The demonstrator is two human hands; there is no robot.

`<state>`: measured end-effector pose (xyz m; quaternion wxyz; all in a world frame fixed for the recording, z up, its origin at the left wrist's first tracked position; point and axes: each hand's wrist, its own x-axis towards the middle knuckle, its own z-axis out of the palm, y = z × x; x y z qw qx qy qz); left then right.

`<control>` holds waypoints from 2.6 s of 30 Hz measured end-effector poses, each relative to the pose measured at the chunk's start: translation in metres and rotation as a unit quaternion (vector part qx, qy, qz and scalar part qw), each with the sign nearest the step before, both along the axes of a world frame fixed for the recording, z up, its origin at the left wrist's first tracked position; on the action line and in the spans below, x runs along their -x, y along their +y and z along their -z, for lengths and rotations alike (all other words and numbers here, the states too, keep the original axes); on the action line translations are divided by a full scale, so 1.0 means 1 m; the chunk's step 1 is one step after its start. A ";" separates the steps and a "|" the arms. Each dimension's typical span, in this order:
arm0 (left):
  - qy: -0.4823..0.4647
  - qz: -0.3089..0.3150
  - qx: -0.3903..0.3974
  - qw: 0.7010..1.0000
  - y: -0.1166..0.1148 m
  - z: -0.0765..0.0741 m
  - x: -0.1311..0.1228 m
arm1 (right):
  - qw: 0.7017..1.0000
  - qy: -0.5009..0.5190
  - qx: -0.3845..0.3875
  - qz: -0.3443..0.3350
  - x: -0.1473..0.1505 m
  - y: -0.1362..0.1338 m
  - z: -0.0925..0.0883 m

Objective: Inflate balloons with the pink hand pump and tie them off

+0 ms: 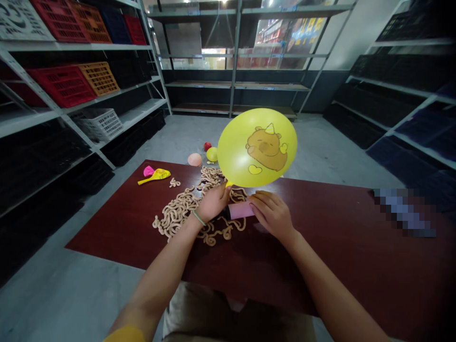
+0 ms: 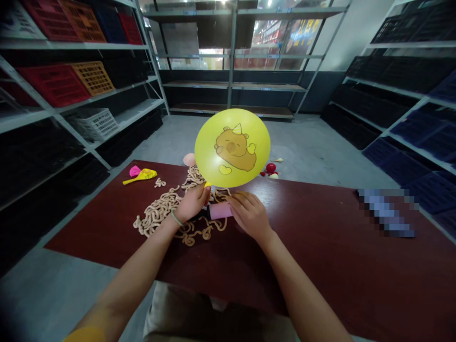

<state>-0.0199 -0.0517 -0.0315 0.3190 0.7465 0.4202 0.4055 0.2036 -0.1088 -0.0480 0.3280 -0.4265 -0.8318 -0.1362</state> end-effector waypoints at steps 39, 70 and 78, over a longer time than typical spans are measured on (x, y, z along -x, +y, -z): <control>-0.051 0.109 0.154 0.981 -0.011 -0.007 -0.023 | 0.980 -0.104 -0.042 0.162 -0.014 0.011 -0.008; -0.139 -0.134 0.100 0.976 0.031 0.027 0.003 | 0.943 -0.164 0.285 0.060 -0.016 0.071 -0.013; -0.145 -0.127 0.083 0.978 0.031 0.026 0.005 | 0.923 -0.162 0.343 0.068 -0.004 0.080 -0.017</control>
